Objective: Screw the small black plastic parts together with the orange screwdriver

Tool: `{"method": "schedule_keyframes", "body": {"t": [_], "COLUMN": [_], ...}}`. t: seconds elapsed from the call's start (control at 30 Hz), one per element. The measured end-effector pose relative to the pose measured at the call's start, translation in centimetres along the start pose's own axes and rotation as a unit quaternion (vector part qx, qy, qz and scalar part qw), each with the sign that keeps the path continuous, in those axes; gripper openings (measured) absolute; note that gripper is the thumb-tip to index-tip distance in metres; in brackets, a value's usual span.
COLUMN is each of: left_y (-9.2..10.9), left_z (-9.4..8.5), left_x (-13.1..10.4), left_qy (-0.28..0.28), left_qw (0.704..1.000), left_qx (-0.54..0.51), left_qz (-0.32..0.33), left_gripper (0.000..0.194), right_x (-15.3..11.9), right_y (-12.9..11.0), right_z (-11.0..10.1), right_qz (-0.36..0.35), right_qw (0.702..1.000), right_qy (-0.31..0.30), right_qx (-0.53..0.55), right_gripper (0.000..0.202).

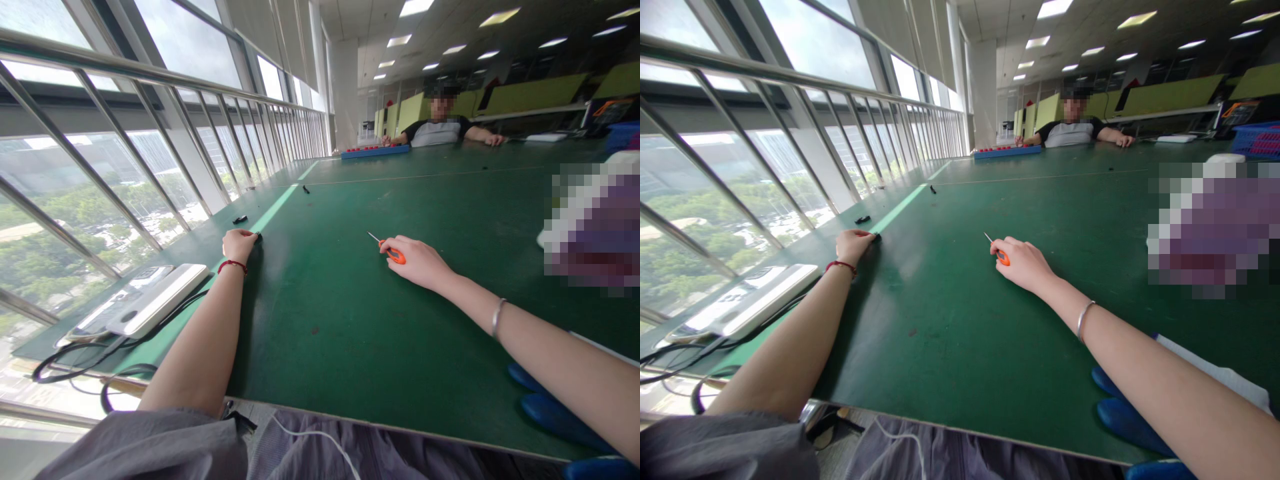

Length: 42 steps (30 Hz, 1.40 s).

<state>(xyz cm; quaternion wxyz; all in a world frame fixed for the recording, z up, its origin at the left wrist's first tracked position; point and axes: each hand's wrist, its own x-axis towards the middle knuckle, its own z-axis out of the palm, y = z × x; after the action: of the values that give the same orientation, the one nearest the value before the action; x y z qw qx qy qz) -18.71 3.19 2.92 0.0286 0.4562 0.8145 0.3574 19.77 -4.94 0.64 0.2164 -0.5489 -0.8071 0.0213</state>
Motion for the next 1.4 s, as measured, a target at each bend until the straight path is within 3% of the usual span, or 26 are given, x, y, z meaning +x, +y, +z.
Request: {"method": "schedule_keyframes", "body": {"t": [0.9,1.4], "left_y": [-0.9,-0.8], "left_z": [0.5,0.8], "left_x": [1.0,1.0], "left_qy": [0.009,-0.002], "left_qw": [0.999,1.0], "left_qx": [-0.038,0.011], "left_qz": [0.012,0.02], "left_gripper": [0.02,0.029], "right_x": [0.1,0.0], "right_y": [0.1,0.0], "right_z": [0.1,0.0], "right_qz": [-0.005,-0.004], "right_qw": [1.0,1.0], "right_qy": [-0.013,-0.011], "right_qx": [0.0,-0.004], "right_gripper": [0.026,0.025]}}
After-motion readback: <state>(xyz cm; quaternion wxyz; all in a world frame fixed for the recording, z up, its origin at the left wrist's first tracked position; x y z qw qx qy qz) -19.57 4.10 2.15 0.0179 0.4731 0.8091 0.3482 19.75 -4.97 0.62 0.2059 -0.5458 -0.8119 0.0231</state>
